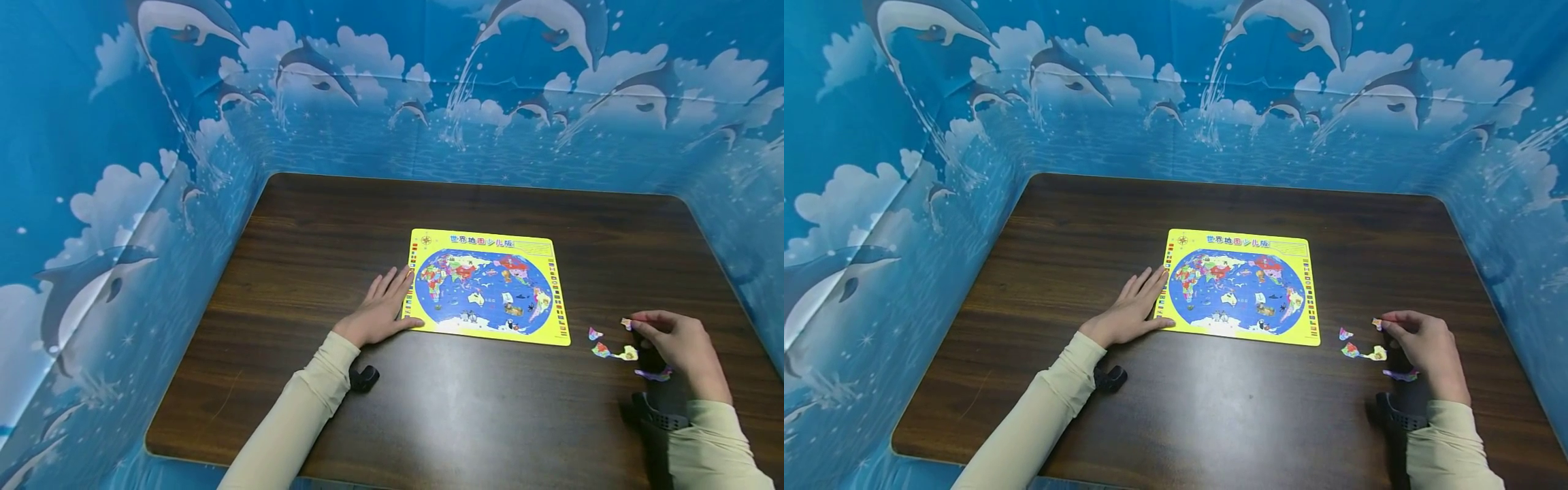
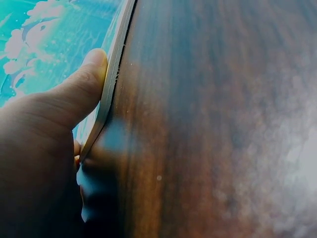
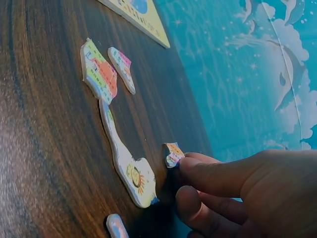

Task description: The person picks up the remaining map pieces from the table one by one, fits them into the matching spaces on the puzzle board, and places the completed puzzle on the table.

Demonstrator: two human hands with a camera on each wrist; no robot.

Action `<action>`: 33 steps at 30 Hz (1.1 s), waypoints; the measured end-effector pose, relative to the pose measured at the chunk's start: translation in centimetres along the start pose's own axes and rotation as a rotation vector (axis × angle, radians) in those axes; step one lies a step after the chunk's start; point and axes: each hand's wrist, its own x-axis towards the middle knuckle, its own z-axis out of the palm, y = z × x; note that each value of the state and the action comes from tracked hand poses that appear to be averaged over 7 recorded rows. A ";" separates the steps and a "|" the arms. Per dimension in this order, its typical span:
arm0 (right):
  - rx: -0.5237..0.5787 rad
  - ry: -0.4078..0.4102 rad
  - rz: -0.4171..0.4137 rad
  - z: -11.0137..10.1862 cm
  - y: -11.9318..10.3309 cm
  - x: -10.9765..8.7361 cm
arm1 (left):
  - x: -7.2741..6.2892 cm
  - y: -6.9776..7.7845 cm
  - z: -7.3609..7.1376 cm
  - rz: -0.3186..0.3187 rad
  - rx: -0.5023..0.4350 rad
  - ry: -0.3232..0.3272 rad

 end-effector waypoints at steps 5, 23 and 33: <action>0.017 0.000 -0.010 0.2 -0.2 0.1 | 0.1 0.1 0.0 -0.011 0.012 -0.007; 0.045 -0.073 -0.259 2.8 -7.6 2.9 | 0.0 0.0 -0.2 -0.009 -0.010 -0.001; -0.047 -0.248 -0.339 3.6 -10.7 6.2 | 0.1 -0.1 0.0 -0.002 -0.001 -0.009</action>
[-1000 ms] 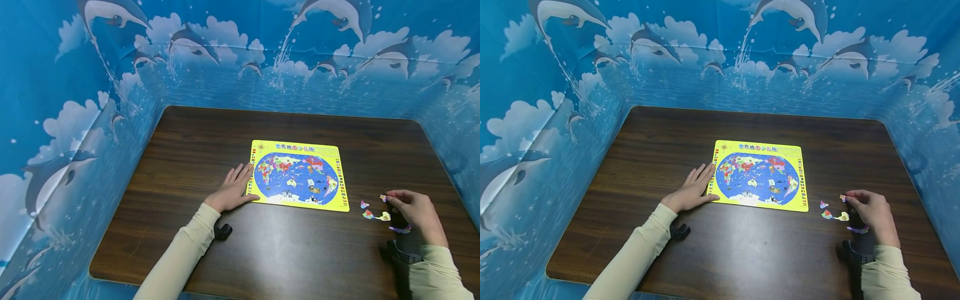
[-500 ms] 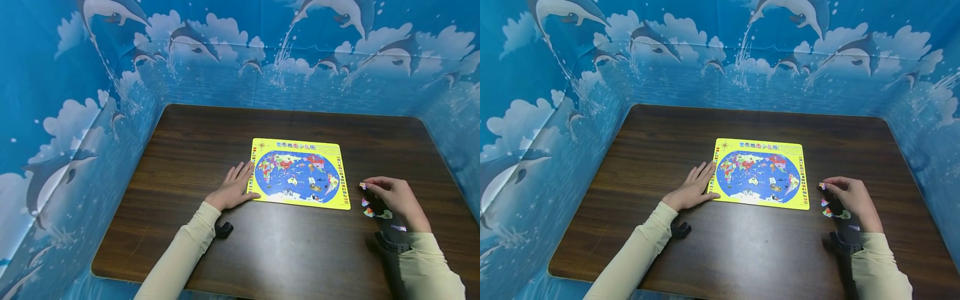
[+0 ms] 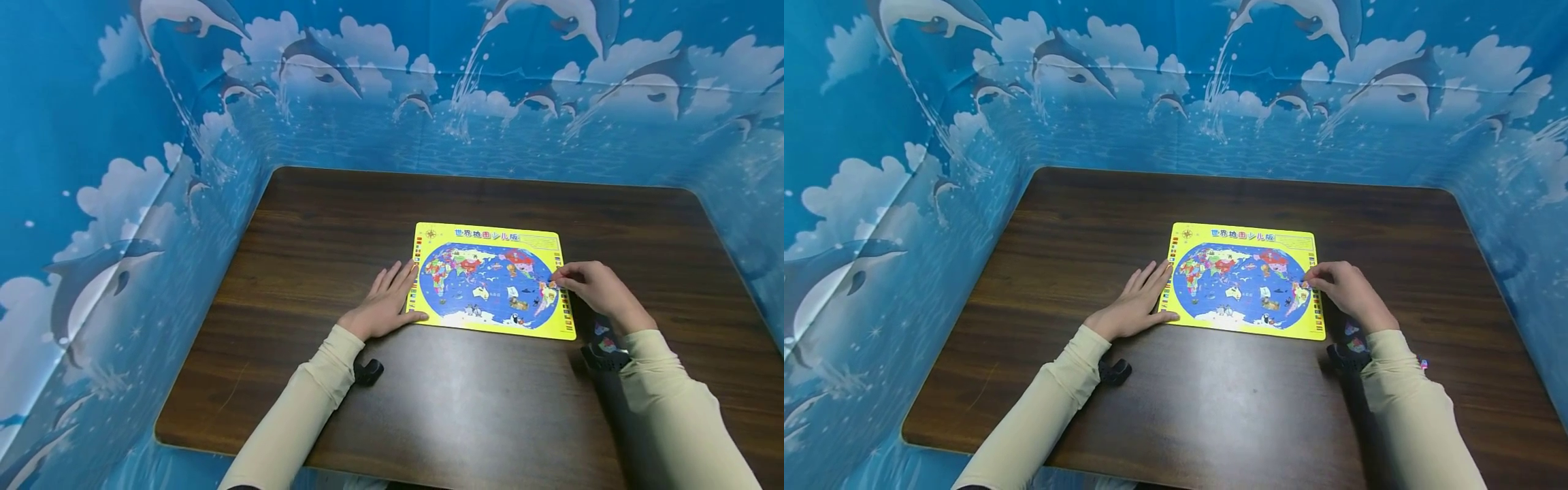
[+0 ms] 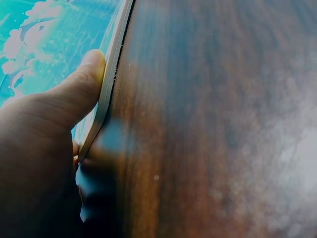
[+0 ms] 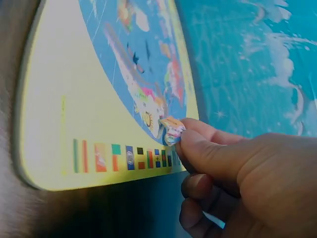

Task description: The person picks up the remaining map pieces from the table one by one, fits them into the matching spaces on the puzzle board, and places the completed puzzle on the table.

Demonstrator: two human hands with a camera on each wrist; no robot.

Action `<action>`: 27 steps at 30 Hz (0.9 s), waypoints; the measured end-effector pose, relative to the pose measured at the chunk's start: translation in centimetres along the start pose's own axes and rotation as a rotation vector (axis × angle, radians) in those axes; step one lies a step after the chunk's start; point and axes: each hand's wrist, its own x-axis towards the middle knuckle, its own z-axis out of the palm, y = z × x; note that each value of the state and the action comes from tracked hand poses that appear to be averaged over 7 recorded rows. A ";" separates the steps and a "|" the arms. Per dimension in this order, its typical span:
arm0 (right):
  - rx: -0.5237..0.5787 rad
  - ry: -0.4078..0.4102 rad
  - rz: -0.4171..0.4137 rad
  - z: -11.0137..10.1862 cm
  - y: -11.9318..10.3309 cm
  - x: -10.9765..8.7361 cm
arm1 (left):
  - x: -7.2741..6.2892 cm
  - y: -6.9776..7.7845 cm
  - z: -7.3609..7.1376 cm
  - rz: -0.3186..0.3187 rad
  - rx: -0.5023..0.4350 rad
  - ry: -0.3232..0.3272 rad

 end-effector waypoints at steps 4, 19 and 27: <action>-0.045 -0.044 -0.048 -0.1 -0.5 1.1 | -0.1 0.2 -0.3 -0.005 0.025 -0.005; -0.130 0.016 -0.128 0.5 -1.6 1.4 | 0.1 0.1 0.0 -0.013 0.030 -0.016; -0.161 0.088 -0.152 1.1 -0.6 0.5 | 0.1 0.1 0.0 -0.009 0.018 -0.012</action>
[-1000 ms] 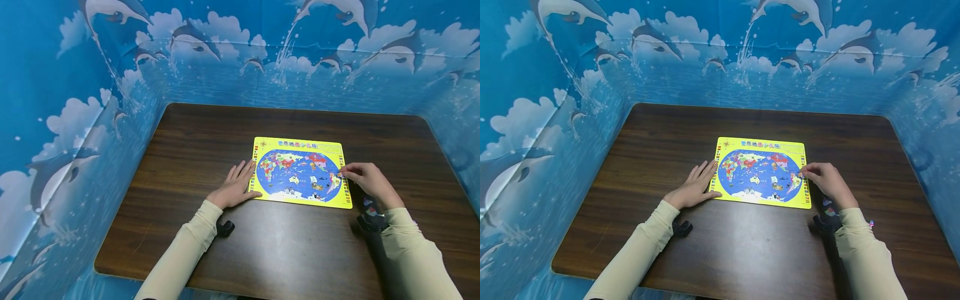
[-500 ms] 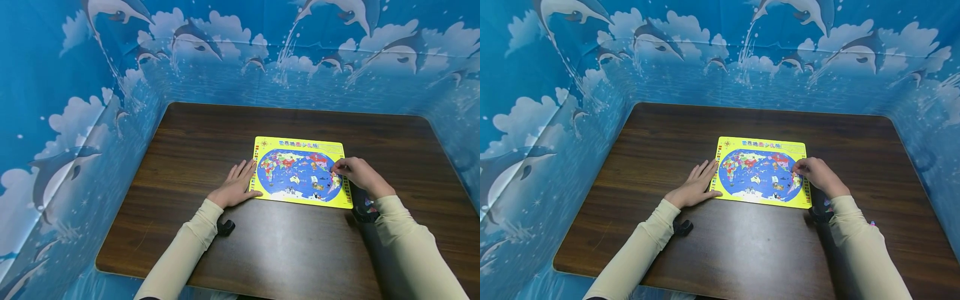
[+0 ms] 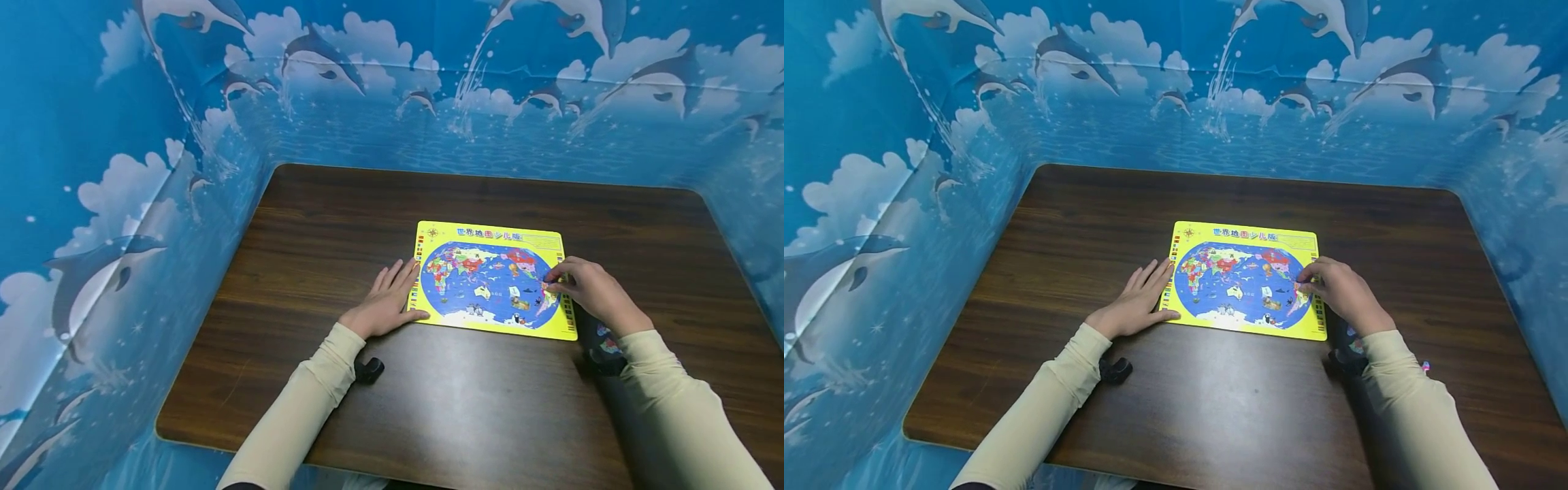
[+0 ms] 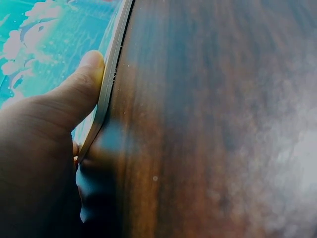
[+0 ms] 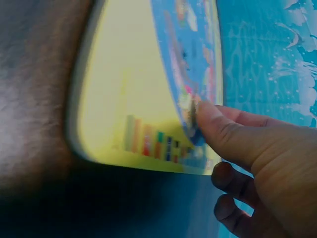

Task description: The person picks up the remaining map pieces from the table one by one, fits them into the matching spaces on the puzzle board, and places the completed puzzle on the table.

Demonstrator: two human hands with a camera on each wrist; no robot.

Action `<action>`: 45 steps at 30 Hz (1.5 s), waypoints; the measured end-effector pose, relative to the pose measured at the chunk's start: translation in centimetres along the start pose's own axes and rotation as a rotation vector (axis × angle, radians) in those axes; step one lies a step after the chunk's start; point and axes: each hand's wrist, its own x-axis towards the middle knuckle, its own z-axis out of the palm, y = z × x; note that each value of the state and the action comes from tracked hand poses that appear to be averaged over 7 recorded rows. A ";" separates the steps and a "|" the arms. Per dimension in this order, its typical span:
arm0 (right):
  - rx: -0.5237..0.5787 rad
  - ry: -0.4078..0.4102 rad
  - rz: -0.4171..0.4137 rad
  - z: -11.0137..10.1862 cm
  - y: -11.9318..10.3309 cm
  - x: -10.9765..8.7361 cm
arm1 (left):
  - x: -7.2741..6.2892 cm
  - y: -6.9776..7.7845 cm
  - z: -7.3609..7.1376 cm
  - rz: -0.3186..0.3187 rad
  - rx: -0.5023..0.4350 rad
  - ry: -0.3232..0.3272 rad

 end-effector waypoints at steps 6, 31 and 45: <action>-0.011 0.050 -0.003 0.7 0.0 0.0 | 0.0 0.0 0.1 0.002 0.005 0.002; -0.009 -0.070 0.363 -3.3 3.3 -9.5 | -0.2 0.1 -0.1 0.006 0.011 0.025; 0.051 0.117 0.460 0.2 1.7 -10.6 | -0.3 0.1 0.0 0.007 0.017 0.034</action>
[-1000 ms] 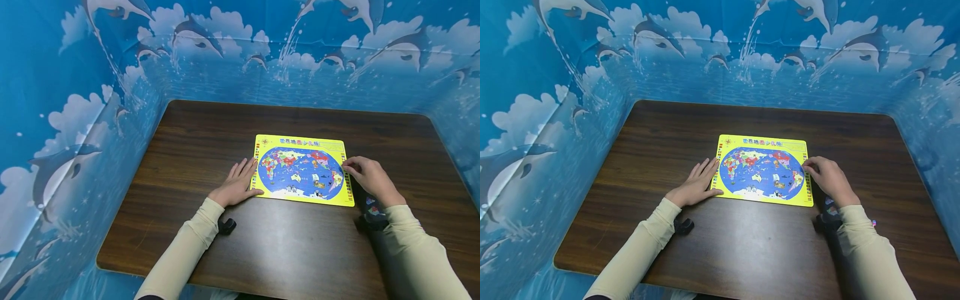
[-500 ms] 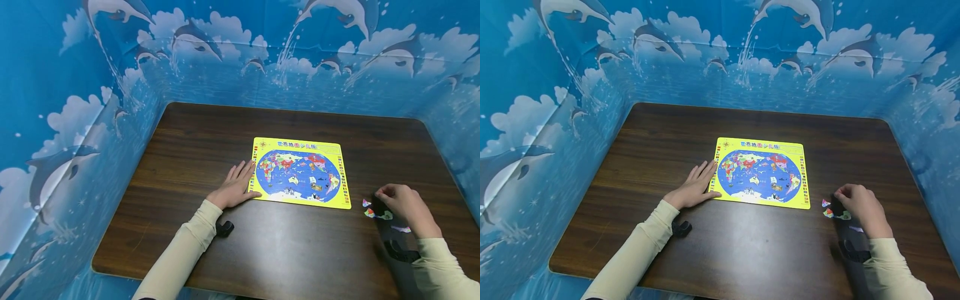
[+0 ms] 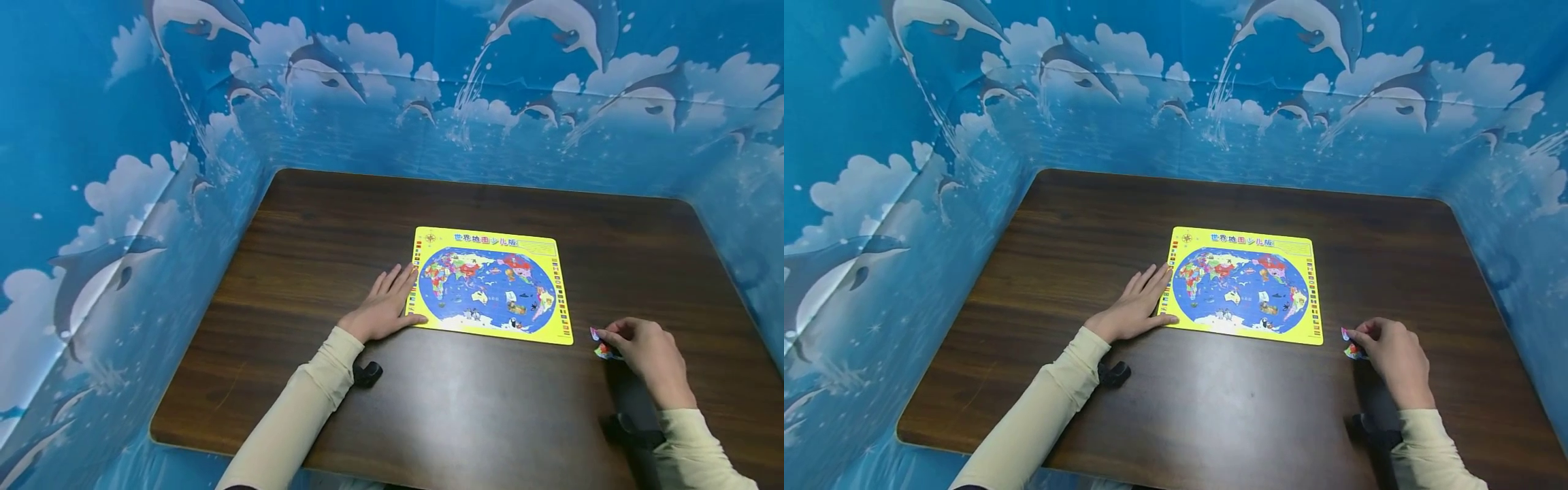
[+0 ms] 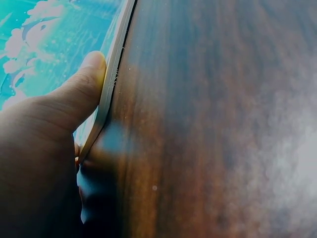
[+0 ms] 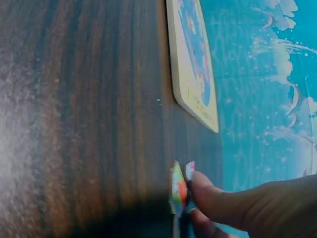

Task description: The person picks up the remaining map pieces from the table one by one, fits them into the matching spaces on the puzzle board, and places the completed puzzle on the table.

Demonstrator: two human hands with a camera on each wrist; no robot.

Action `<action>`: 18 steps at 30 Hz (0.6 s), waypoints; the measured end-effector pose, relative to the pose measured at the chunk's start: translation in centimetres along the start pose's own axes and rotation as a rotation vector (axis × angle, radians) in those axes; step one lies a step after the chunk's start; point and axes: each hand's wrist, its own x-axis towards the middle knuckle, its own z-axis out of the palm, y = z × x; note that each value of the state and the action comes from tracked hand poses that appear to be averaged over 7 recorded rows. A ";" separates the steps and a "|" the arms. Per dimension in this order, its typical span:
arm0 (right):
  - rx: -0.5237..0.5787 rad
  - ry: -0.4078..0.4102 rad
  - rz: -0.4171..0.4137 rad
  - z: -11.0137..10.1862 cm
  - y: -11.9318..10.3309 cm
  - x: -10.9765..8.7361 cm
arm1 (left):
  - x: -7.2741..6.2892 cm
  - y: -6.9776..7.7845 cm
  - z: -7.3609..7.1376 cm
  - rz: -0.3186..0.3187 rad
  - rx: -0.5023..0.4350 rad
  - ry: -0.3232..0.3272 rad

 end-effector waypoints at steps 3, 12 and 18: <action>0.028 0.068 -0.021 0.6 0.0 0.0 | -0.1 0.1 -0.1 0.001 -0.008 -0.003; 0.042 0.091 -0.077 1.1 0.1 0.1 | 0.1 0.1 0.0 0.006 -0.009 -0.006; 0.036 0.066 -0.101 1.2 0.2 0.1 | 0.2 0.0 0.0 -0.001 -0.023 -0.015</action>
